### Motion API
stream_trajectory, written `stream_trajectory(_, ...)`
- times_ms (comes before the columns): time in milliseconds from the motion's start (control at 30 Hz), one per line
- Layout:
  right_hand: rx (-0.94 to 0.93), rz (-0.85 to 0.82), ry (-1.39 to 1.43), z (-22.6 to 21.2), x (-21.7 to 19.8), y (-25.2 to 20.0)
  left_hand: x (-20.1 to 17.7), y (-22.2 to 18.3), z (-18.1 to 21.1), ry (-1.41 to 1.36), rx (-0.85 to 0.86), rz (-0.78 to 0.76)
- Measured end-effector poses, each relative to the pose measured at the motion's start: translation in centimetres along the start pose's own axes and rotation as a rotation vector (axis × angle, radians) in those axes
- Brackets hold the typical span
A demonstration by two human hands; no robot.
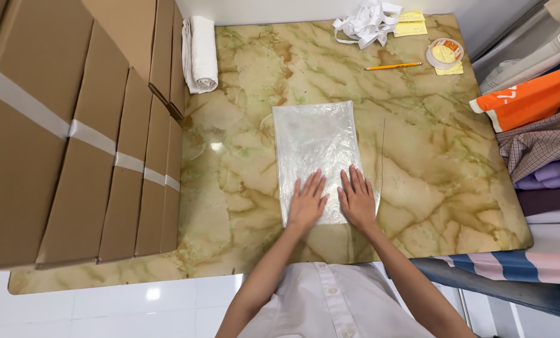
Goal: Untying a ribbon from a box, removing a plastic-wrapped item, and folding the plastic bag.
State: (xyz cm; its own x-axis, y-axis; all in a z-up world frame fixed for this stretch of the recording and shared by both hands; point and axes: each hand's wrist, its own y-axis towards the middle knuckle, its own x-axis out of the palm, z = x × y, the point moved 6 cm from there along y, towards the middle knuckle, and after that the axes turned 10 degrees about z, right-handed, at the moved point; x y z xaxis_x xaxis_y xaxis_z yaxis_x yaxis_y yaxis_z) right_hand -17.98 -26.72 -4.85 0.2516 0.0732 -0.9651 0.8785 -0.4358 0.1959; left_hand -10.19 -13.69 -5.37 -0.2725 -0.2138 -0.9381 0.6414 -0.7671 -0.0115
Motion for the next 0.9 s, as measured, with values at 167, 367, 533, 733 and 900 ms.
stream_trajectory(167,0.071,-0.034,0.26,0.6,-1.4,0.5,-1.2,-1.4,-3.8,-0.023,-0.164,0.128)
stream_trajectory(367,0.38,0.151,0.412,7.7,0.9,-0.9,-2.4,-3.8,-6.8,-0.131,-0.229,0.326)
stream_trajectory(533,0.466,0.137,0.51,7.9,0.8,-1.0,-1.9,-4.4,-6.6,-0.048,-0.193,0.419)
stream_trajectory(733,0.596,0.105,0.585,10.8,4.0,-0.5,-1.8,-4.6,-7.0,-0.099,-0.179,0.42)
stream_trajectory(900,0.572,0.06,0.526,9.5,1.9,-0.1,-1.3,-4.5,-7.3,-0.076,-0.174,0.44)
